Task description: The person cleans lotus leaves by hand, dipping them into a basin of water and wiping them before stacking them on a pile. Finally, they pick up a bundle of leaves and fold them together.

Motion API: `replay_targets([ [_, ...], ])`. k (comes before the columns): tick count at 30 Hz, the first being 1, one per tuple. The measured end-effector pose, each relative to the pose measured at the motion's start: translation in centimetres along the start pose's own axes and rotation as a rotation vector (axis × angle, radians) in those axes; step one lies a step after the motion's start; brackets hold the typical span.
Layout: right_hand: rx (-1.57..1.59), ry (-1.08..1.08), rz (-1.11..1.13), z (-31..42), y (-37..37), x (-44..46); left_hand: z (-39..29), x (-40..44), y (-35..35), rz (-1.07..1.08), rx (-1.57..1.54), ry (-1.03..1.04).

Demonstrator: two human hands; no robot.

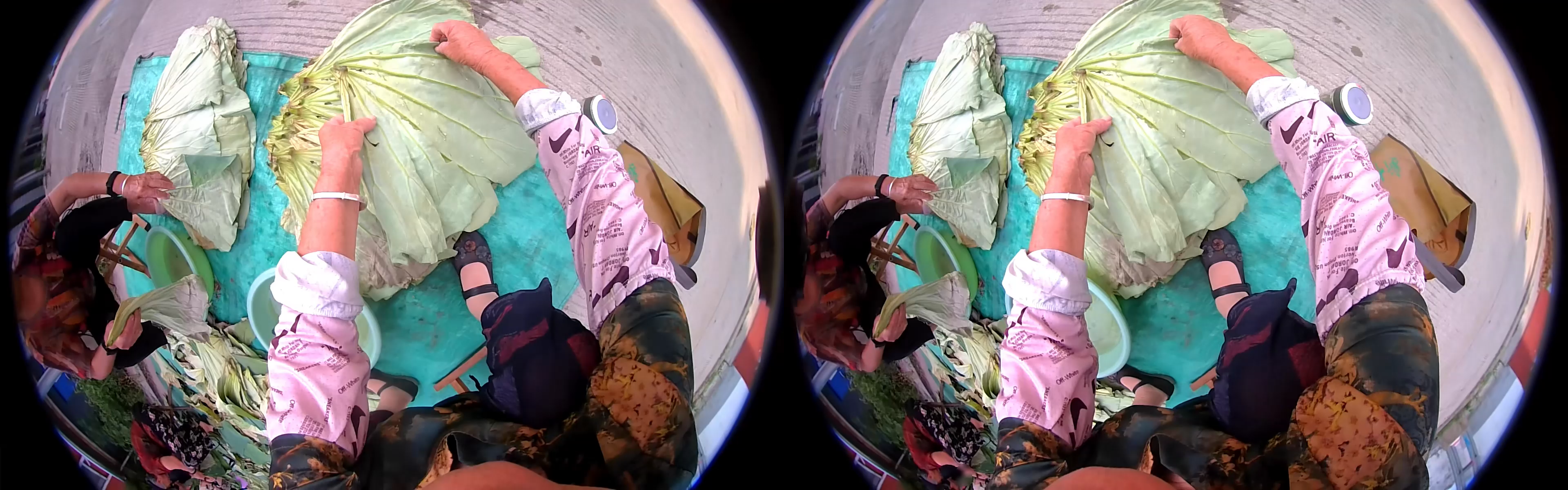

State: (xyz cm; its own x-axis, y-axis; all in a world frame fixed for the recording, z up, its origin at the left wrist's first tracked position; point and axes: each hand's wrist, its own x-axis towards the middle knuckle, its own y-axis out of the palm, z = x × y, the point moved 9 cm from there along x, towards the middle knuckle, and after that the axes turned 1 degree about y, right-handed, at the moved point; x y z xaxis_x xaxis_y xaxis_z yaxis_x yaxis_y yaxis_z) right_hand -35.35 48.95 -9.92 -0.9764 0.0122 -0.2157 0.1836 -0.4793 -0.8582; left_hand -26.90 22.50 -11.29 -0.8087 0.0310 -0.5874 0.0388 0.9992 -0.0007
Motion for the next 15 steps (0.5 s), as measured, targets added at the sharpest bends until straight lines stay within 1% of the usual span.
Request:
replay_targets([
  [2, -0.061, 0.010, 0.051, 0.8, -0.8, 0.0, -0.1, -0.2, 0.2, -0.003, -0.048, 0.016],
  [5, -0.119, -0.021, -0.058, 1.6, -1.8, 0.7, -0.3, -0.5, 0.2, -0.034, -0.073, 0.065],
  [8, 0.001, -0.114, -0.331, 3.5, -3.3, 1.6, -1.0, -1.0, 0.1, -0.072, -0.125, 0.089],
  [11, -0.014, -0.230, -0.443, 5.1, -2.3, 4.9, -1.6, -1.4, -0.2, -0.165, -0.162, 0.107],
  [12, 0.043, -0.199, -0.467, 5.6, -2.0, 5.7, -1.6, -1.4, -0.4, -0.206, -0.170, 0.103],
  [15, -0.051, -0.204, -0.372, 7.8, -0.4, 7.9, -1.5, -1.0, -0.8, -0.289, -0.200, 0.085],
])
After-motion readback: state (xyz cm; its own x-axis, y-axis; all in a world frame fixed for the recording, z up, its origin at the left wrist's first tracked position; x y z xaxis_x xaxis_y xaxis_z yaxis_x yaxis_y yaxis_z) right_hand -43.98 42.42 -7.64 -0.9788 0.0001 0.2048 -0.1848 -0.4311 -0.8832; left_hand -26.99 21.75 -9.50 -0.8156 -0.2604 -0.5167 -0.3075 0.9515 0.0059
